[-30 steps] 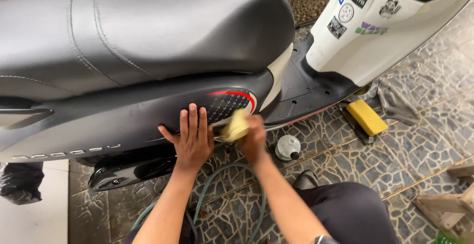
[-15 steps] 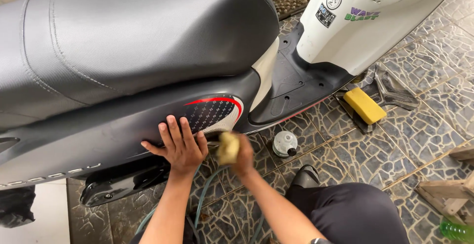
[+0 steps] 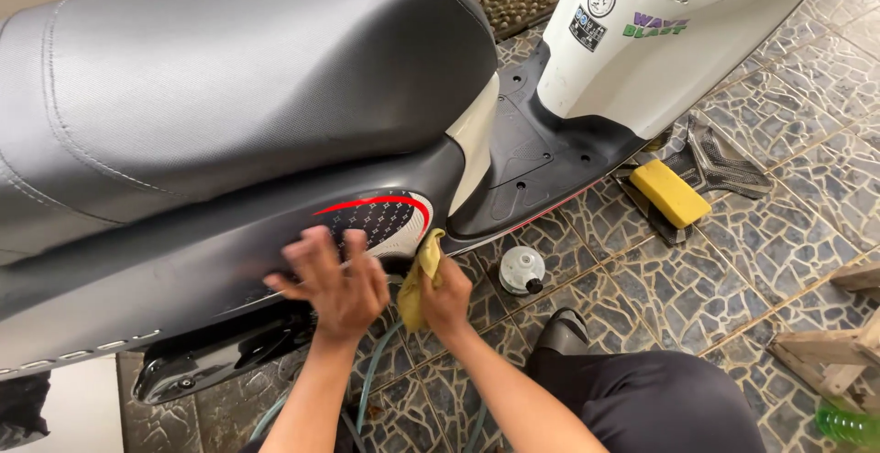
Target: The person wipes the rear side panel of a scooter with a yellow cloth. They then spray a cleaning liquid from a bottle onto the panel and continue wiping the surface with the cloth to clean it.
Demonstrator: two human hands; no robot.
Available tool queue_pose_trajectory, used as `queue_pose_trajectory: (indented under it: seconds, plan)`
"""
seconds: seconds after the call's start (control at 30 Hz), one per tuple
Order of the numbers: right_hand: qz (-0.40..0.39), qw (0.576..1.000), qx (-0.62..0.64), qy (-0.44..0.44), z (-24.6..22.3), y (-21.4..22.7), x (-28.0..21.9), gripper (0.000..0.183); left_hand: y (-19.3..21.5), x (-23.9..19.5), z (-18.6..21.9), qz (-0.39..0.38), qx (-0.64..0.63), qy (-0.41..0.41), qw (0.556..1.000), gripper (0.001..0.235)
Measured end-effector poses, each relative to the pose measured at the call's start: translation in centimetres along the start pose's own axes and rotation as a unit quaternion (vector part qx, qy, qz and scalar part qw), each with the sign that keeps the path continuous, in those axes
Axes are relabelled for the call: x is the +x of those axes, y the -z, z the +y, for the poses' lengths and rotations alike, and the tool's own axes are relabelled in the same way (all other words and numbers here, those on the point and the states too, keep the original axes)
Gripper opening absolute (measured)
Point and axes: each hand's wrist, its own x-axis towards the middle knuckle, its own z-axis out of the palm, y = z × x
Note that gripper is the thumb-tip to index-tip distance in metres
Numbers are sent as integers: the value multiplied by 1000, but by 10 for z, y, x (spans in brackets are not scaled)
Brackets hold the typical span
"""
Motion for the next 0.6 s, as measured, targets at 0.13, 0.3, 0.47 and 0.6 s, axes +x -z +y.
queue_pose_trajectory:
  seconds: [0.13, 0.3, 0.47, 0.6]
  plan:
    - [66, 994, -32, 82, 46, 21, 50, 16, -6, 6, 38, -19, -92, -33, 995, 48]
    - [22, 999, 39, 24, 35, 27, 74, 15, -18, 4, 49, -32, 41, -41, 998, 53]
    - [-135, 987, 86, -21, 11, 25, -9, 9, -15, 9, 57, -36, 47, -34, 998, 52]
    - [34, 998, 47, 0, 10, 43, 44, 19, -3, 32, 58, -60, 49, -66, 995, 52]
